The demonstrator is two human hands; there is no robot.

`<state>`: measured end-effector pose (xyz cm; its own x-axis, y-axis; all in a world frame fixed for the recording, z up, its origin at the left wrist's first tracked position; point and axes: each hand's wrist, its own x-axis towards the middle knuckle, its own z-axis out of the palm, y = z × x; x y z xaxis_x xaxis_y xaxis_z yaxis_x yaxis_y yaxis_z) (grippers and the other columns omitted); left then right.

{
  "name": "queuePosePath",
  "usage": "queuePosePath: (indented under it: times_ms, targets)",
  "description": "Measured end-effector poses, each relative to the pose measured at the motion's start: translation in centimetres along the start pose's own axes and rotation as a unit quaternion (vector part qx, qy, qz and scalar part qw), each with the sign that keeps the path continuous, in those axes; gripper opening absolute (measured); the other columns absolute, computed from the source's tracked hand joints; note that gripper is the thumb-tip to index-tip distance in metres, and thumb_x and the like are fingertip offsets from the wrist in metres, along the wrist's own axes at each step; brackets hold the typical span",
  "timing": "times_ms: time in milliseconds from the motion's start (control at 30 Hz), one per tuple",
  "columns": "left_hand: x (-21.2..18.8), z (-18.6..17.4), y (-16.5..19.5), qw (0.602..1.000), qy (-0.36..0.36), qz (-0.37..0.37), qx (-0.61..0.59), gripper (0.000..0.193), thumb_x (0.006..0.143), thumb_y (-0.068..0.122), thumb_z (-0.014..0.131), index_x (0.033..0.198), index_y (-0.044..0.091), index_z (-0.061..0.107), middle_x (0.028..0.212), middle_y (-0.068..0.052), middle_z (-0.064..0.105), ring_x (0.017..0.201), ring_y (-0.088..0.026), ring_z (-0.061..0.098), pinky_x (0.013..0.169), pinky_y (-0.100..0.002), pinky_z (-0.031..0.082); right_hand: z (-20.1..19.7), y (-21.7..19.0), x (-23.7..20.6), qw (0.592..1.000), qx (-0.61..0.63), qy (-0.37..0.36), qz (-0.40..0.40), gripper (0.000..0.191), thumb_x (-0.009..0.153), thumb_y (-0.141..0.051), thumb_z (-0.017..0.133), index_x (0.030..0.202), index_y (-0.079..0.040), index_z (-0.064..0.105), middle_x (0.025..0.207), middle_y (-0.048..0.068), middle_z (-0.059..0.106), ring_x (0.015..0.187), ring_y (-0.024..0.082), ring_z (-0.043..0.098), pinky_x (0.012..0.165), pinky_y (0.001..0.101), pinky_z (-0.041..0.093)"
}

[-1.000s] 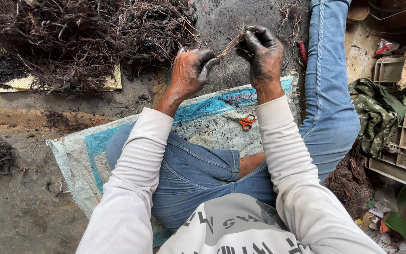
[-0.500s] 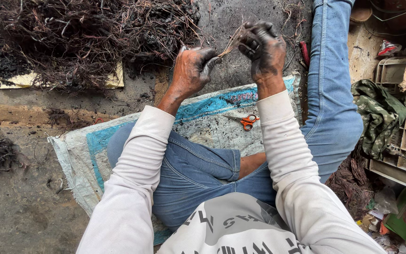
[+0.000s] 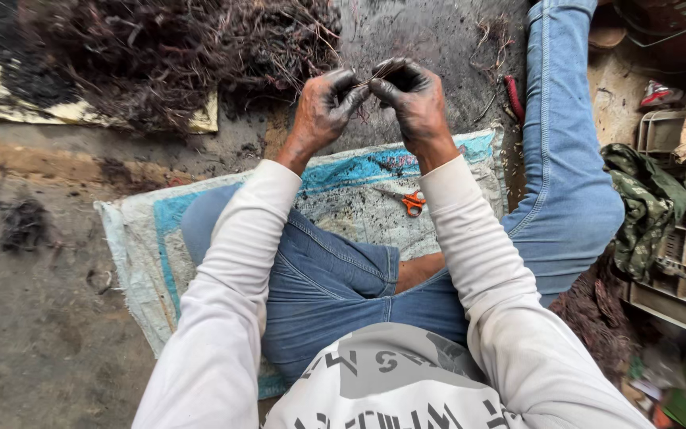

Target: The person sits cross-legged on a sack and manually untangles a large pile of burnt wire scrap, pulling out individual strands and small bundles by hand. The person repeatedly picks up clumps, separates them, and places the separated pieces back onto the pile.

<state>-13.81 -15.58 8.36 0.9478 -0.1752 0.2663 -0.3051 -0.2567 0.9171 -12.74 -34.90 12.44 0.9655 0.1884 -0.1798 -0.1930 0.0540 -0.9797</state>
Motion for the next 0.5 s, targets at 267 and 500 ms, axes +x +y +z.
queuePosePath:
  times_ms: [267, 500]
  targets:
    - [-1.2, 4.6, 4.9, 0.976, 0.154, 0.013, 0.150, 0.020, 0.095, 0.024, 0.071, 0.105, 0.008, 0.077, 0.106, -0.018, 0.075, 0.100, -0.034, 0.070, 0.087, -0.044, 0.053, -2.3, -2.1, -2.5, 0.998, 0.041, 0.027, -0.045, 0.029, 0.091, 0.003, 0.072, 0.119, -0.004, 0.065, 0.101, 0.005, 0.074, 0.086, 0.013, 0.071, 0.074, 0.0278, 0.060]
    - [-1.5, 6.1, 10.9, 0.971, 0.067, -0.155, 0.169, 0.015, 0.095, 0.022, 0.067, 0.097, 0.016, 0.081, 0.087, -0.008, 0.079, 0.073, -0.024, 0.073, 0.067, -0.041, 0.054, -5.2, -3.4, -2.9, 0.954, -0.263, 0.137, -0.049, 0.027, 0.094, -0.004, 0.077, 0.113, -0.004, 0.057, 0.101, 0.007, 0.072, 0.091, 0.018, 0.073, 0.082, 0.0308, 0.063]
